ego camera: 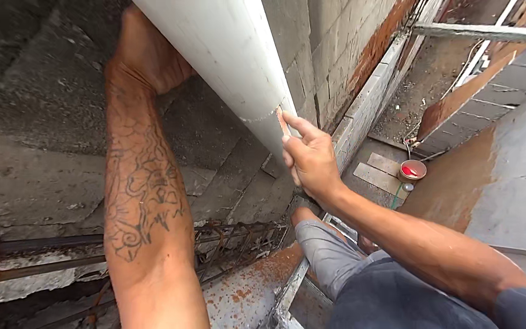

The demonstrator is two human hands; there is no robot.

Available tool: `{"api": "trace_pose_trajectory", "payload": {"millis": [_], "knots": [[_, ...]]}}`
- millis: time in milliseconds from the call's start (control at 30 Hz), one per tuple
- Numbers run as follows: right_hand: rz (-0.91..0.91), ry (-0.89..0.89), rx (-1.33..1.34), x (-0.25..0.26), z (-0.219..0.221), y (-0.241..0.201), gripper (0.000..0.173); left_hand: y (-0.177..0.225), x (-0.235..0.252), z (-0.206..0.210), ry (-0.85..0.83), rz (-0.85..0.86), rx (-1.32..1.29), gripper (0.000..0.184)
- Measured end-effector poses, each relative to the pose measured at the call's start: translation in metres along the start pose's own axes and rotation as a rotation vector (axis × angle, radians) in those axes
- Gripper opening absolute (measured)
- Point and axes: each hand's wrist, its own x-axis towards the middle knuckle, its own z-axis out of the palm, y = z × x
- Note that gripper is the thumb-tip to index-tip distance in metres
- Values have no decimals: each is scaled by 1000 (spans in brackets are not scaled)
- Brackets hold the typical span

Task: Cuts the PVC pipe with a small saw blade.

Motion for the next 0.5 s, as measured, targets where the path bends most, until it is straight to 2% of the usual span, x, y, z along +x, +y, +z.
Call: {"api": "trace_pose_trajectory", "payload": {"millis": [133,267,400,500], "knots": [[5,9,-61,-20,-11,5,51,-3,4,-9,-43,15,-34,71],[-66,-10,-110,8,5,8,49,-3,4,-6,-35,-10,-26,73],[-49,6,-106,-15,7,12,52,-7,0,-8,-34,18,-28,72],[-100,42,-88,-3,15,22,49,-5,4,-4,-34,2,-2,69]]}}
